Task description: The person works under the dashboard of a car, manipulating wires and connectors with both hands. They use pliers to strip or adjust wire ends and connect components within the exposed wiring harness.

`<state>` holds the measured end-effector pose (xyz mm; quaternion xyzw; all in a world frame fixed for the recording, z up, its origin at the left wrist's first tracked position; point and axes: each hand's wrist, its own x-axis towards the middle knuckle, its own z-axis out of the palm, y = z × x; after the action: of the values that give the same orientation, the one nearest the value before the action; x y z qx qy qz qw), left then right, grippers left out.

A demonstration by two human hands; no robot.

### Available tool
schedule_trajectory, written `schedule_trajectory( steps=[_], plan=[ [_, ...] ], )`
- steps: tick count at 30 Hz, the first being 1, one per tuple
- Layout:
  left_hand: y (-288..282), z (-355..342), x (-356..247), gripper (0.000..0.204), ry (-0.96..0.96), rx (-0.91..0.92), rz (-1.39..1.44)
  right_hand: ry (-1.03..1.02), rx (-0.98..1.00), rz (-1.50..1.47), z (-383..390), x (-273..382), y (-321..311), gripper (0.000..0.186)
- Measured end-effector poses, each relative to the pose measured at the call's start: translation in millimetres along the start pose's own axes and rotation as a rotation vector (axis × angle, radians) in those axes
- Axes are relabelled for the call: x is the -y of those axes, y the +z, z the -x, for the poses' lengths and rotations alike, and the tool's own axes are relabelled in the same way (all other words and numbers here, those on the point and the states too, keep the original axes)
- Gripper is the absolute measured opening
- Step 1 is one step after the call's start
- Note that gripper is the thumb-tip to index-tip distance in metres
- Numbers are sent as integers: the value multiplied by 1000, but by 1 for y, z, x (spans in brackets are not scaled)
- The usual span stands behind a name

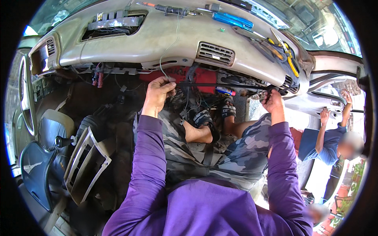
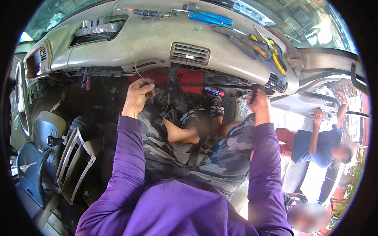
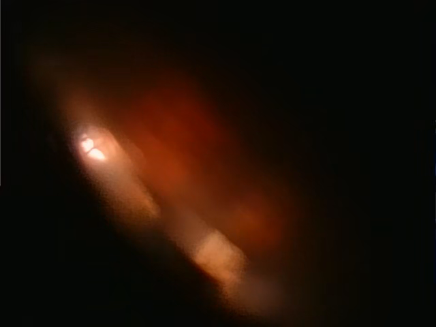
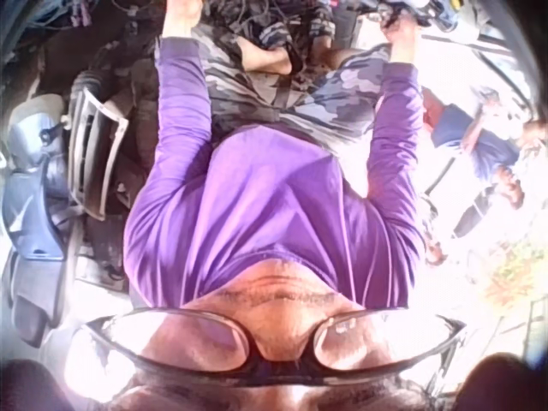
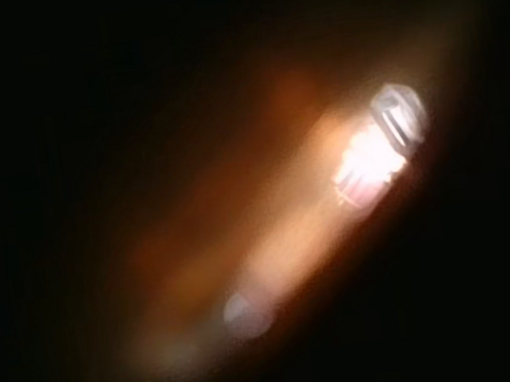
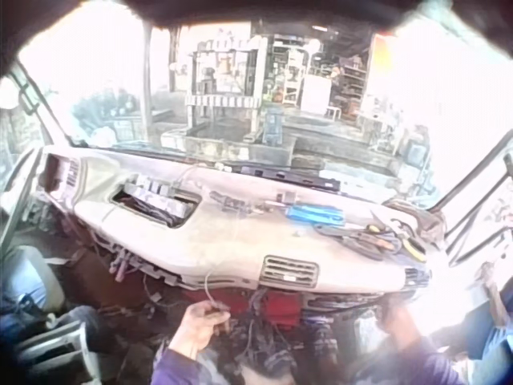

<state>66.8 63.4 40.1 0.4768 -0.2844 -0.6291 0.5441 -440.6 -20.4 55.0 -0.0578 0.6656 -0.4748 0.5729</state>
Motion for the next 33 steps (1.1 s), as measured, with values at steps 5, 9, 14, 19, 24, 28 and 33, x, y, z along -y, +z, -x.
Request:
schedule_trajectory(
  steps=[5,9,14,19,24,28,33],
  plan=[
    [18,3,1,15,-104,38,0,-36,79,-74,11,-11,25,23],
    [19,3,2,20,-118,94,80,-17,94,-71,7,-6,26,24],
    [22,-3,8,23,-118,91,11,-31,131,-87,3,-12,25,20],
    [25,-5,12,23,-90,92,-115,-53,117,-50,22,-19,42,20],
    [35,-3,9,19,-103,101,-24,-34,139,-60,20,-17,39,22],
    [31,-5,15,21,-97,87,-85,-34,130,-46,38,-26,55,24],
    [35,-7,15,21,-107,70,-9,-58,132,-2,37,-35,60,21]
  ],
)
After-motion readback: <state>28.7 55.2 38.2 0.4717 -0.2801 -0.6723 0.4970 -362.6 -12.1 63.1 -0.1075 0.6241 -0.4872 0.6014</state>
